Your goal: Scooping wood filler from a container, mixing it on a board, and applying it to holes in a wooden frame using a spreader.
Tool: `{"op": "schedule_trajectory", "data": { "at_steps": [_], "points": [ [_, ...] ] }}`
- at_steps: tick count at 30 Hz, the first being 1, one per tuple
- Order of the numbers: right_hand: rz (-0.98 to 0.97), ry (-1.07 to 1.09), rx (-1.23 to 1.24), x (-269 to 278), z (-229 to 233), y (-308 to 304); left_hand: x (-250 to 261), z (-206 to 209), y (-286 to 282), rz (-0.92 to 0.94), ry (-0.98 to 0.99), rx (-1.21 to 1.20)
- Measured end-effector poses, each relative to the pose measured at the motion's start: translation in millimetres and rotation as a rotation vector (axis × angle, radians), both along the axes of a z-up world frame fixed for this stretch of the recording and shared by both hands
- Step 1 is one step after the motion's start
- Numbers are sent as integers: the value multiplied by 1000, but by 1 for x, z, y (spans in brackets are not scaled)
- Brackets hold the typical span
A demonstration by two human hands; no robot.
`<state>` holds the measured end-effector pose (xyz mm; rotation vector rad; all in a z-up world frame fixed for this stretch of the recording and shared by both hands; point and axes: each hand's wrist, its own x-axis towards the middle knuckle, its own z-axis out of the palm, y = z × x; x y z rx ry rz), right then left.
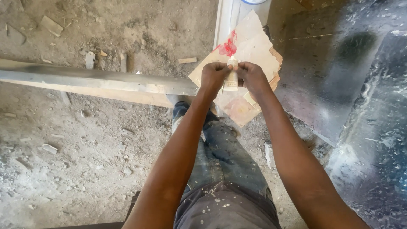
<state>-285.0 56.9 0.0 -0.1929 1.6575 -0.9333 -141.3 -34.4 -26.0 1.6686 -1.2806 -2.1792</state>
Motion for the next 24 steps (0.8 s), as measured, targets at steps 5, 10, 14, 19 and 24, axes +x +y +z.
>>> {"op": "schedule_trajectory", "data": {
  "at_steps": [5,10,14,19,24],
  "points": [
    [99,305,-2,2,-2,-1,-5,-6,1,-15,-16,-2],
    [156,424,32,-2,-18,-6,-11,-80,13,-57,-40,-43],
    [240,480,67,-8,-32,-8,-15,-12,-6,-145,-101,-138],
    [286,506,70,-17,-35,-15,-20,-18,-17,-163,-85,-204],
    [255,450,5,-14,-34,-18,-19,-72,-11,-225,-131,-216]
  ]
}}
